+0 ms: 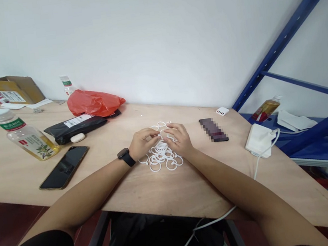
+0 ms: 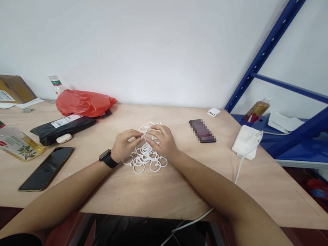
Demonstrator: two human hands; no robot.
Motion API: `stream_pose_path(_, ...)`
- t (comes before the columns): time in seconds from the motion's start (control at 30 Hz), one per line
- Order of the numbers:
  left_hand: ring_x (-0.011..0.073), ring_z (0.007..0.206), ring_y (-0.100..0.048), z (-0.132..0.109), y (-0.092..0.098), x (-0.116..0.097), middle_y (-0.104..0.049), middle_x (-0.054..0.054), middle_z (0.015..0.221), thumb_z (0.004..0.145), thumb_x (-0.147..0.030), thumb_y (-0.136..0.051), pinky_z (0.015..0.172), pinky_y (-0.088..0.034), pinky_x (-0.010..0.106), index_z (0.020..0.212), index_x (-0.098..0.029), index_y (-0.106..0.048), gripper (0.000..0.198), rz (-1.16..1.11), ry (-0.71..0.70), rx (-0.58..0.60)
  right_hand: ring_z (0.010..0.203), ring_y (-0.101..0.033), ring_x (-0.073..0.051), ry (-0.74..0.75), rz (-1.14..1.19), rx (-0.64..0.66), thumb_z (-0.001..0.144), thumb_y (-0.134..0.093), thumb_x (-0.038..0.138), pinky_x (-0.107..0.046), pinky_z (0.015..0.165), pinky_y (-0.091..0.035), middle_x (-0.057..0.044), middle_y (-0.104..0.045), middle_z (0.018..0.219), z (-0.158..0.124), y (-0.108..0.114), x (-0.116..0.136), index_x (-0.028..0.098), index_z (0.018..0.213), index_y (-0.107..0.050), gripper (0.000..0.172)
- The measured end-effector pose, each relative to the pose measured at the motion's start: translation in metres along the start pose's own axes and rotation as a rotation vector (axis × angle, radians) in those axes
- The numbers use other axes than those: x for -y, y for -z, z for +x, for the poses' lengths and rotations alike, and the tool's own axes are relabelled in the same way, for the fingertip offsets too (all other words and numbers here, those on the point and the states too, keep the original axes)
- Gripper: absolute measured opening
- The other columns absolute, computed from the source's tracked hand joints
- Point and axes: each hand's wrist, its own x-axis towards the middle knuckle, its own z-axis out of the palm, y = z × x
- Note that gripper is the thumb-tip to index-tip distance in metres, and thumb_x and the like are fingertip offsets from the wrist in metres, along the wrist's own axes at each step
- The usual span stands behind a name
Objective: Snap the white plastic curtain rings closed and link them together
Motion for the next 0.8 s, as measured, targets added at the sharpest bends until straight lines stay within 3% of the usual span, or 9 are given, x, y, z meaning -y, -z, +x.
stream_pose_path(0.2,0.0165,0.080,-0.071,-0.003,-0.001,-0.002,-0.076,0.007,0.089,0.089,-0.040,-0.066,0.075,-0.057,0.028,0.093,-0.019,-0.075,0.023,0.001,-0.023,0.033,0.094,-0.063,-0.022,0.077,0.040,0.024,0.091,-0.062,0.028,-0.042,0.086,-0.050,-0.005,-0.070,0.096,0.000,-0.001,0.004,0.026,0.100,-0.069,0.012)
stream_pose_path(0.8,0.0133,0.074,-0.068,-0.003,0.001,-0.006,-0.073,0.004,0.082,0.092,-0.038,-0.062,0.071,-0.052,0.024,0.085,-0.017,-0.070,0.024,0.011,-0.013,0.136,0.093,-0.060,-0.023,0.092,0.119,0.120,0.097,-0.048,0.025,-0.043,0.084,-0.049,-0.007,-0.066,0.094,0.000,0.000,0.011,0.023,0.093,-0.061,0.013)
